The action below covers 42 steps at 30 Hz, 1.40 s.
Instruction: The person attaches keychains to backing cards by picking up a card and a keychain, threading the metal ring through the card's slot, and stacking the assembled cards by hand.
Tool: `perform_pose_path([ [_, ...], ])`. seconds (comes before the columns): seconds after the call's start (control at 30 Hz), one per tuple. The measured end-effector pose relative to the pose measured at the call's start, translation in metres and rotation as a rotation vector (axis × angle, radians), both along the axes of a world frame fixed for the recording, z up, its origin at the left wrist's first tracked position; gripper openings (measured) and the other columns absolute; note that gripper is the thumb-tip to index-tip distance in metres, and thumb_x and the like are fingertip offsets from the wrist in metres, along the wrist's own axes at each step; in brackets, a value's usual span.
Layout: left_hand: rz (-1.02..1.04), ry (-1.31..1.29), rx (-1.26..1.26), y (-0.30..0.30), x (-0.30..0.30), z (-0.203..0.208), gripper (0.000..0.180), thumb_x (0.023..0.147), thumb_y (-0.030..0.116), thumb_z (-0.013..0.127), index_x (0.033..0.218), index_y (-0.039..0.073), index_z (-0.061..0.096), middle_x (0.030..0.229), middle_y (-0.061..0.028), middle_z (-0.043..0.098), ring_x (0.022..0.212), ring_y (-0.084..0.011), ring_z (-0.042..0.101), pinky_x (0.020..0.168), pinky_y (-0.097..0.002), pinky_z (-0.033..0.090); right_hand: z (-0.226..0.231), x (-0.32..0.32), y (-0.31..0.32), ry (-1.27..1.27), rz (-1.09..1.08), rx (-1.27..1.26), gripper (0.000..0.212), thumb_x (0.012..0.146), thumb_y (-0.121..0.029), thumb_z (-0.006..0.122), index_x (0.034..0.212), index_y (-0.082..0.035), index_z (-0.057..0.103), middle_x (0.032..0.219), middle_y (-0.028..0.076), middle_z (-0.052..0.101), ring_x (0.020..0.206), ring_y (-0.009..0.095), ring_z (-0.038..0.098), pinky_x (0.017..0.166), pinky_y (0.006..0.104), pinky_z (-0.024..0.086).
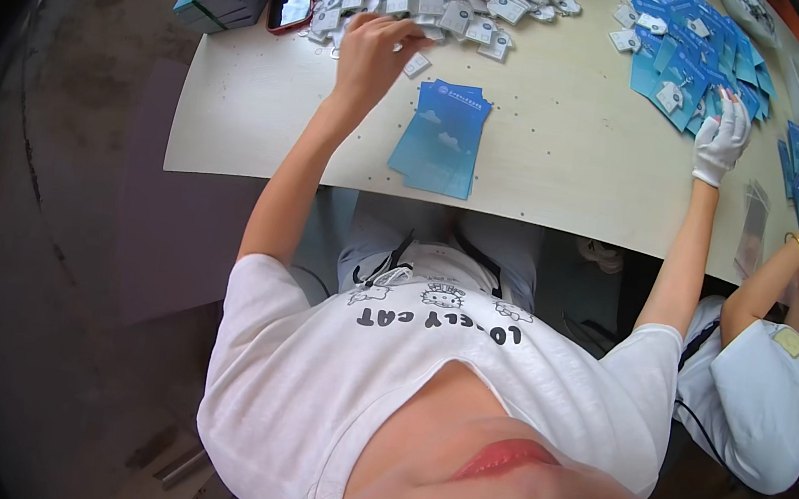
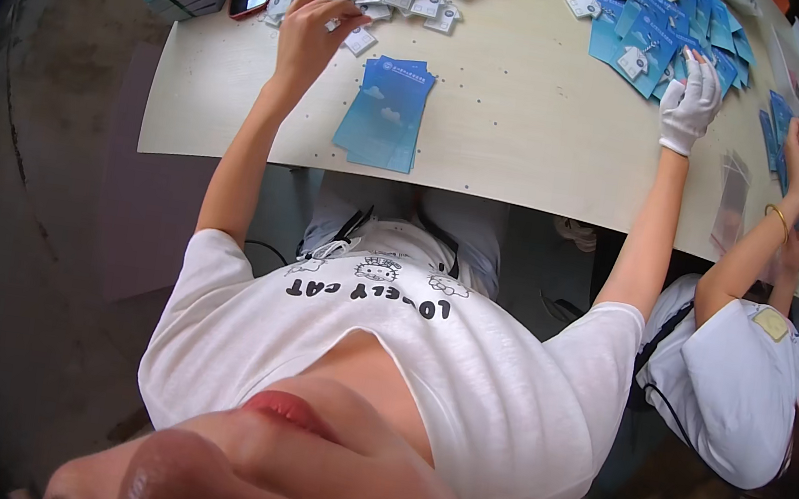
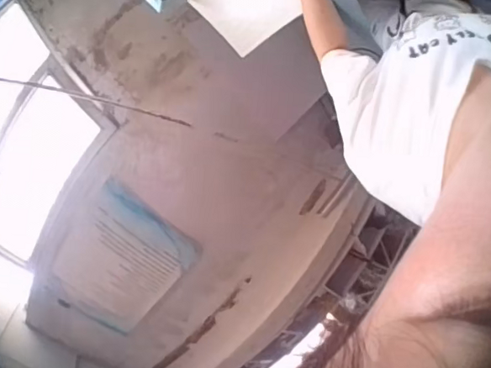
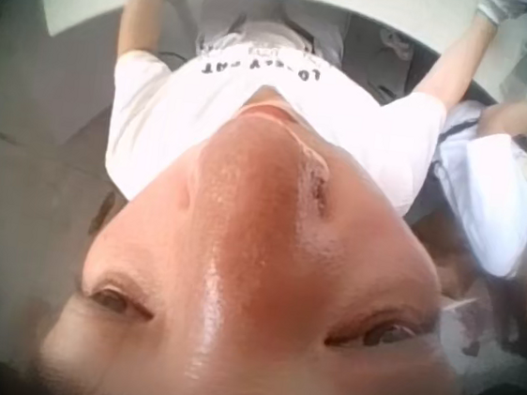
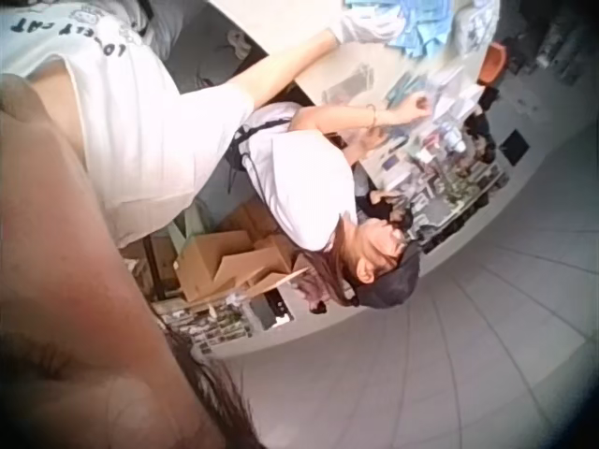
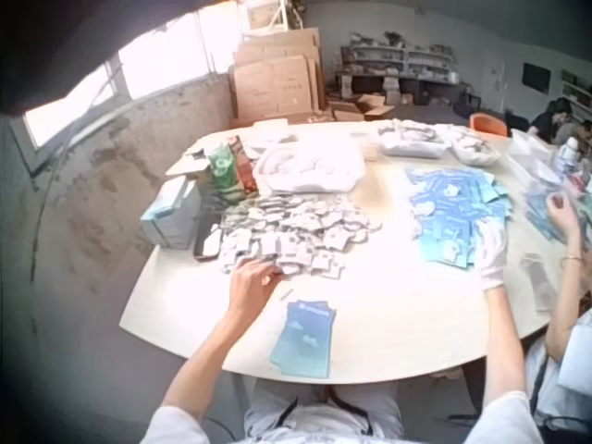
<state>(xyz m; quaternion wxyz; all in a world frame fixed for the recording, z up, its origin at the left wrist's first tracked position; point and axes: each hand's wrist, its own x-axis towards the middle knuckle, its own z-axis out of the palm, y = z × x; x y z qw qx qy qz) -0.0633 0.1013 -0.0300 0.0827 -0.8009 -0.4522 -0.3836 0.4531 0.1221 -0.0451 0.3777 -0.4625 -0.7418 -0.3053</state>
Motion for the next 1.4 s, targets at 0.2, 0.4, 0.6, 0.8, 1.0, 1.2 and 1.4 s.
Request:
perform_pose_path([
  [0.2, 0.404, -0.192, 0.054, -0.022, -0.116, -0.041, 0.017, 0.087, 0.023, 0.065, 0.09, 0.007, 0.073, 0.079, -0.0091, 0.069, 0.069, -0.0257, 0.062, 0.071, -0.0343, 0.047, 0.021, -0.196, 0.038, 0.024, 0.23, -0.283, 0.019, 0.082, -0.018, 0.069, 0.098, -0.008, 0.066, 0.1, 0.009, 0.063, 0.086, 0.023, 0.062, 0.08, 0.0363, 0.049],
  [0.4, 0.353, -0.163, -0.132, -0.023, -0.097, -0.025, 0.029, 0.087, 0.032, 0.065, 0.08, 0.004, 0.067, 0.075, -0.0102, 0.063, 0.063, -0.0266, 0.059, 0.059, -0.0375, 0.045, -0.011, -0.305, 0.095, -0.056, 0.048, -0.514, 0.017, 0.082, -0.029, 0.065, 0.093, -0.017, 0.071, 0.102, 0.006, 0.065, 0.099, 0.025, 0.06, 0.086, 0.0377, 0.047],
  [0.6, 0.248, 0.063, -0.268, -0.081, 0.007, -0.023, 0.054, 0.071, 0.053, 0.074, 0.079, 0.001, 0.063, 0.074, -0.0098, 0.059, 0.071, -0.0263, 0.058, 0.063, -0.0368, 0.044, -0.006, -0.303, 0.098, -0.082, -0.001, -0.51, 0.017, 0.087, -0.017, 0.058, 0.1, -0.008, 0.064, 0.095, 0.011, 0.065, 0.09, 0.026, 0.062, 0.081, 0.0356, 0.049],
  [0.8, 0.278, 0.06, -0.32, -0.085, 0.032, -0.04, 0.059, 0.065, 0.044, 0.08, 0.095, -0.001, 0.055, 0.077, -0.0113, 0.058, 0.08, -0.0275, 0.056, 0.07, -0.0379, 0.039, 0.019, -0.28, 0.058, 0.539, 0.22, -0.613, 0.02, 0.091, -0.014, 0.054, 0.107, -0.003, 0.061, 0.091, 0.016, 0.065, 0.087, 0.025, 0.065, 0.076, 0.0329, 0.05],
  [1.0, 0.084, -0.255, -0.593, -0.069, 0.021, -0.035, 0.049, 0.071, 0.027, 0.081, 0.099, -0.002, 0.053, 0.074, -0.0109, 0.058, 0.072, -0.0241, 0.055, 0.064, -0.0355, 0.043, 0.006, -0.263, 0.03, 0.796, 0.669, -0.535, 0.021, 0.091, -0.01, 0.057, 0.107, 0.003, 0.062, 0.099, 0.009, 0.067, 0.088, 0.016, 0.061, 0.078, 0.0312, 0.049],
  [1.2, 0.002, -0.628, -0.513, -0.071, 0.009, -0.017, 0.028, 0.081, 0.011, 0.07, 0.095, -0.003, 0.051, 0.07, -0.0154, 0.057, 0.059, -0.0232, 0.052, 0.056, -0.032, 0.043, 0.032, -0.268, -0.028, 1.015, 0.69, -0.807, 0.022, 0.089, -0.024, 0.063, 0.097, -0.003, 0.064, 0.088, 0.005, 0.065, 0.082, 0.016, 0.06, 0.076, 0.0288, 0.047],
  [1.4, -0.402, -1.287, -0.359, -0.074, 0.043, -0.002, 0.015, 0.092, 0.001, 0.057, 0.106, -0.001, 0.058, 0.095, -0.0013, 0.063, 0.087, -0.0054, 0.054, 0.079, -0.0196, 0.041, 0.048, -0.317, -0.081, 1.053, 0.674, -0.705, 0.021, 0.092, -0.023, 0.062, 0.097, -0.002, 0.06, 0.101, 0.003, 0.059, 0.089, 0.01, 0.056, 0.082, 0.0222, 0.043],
])
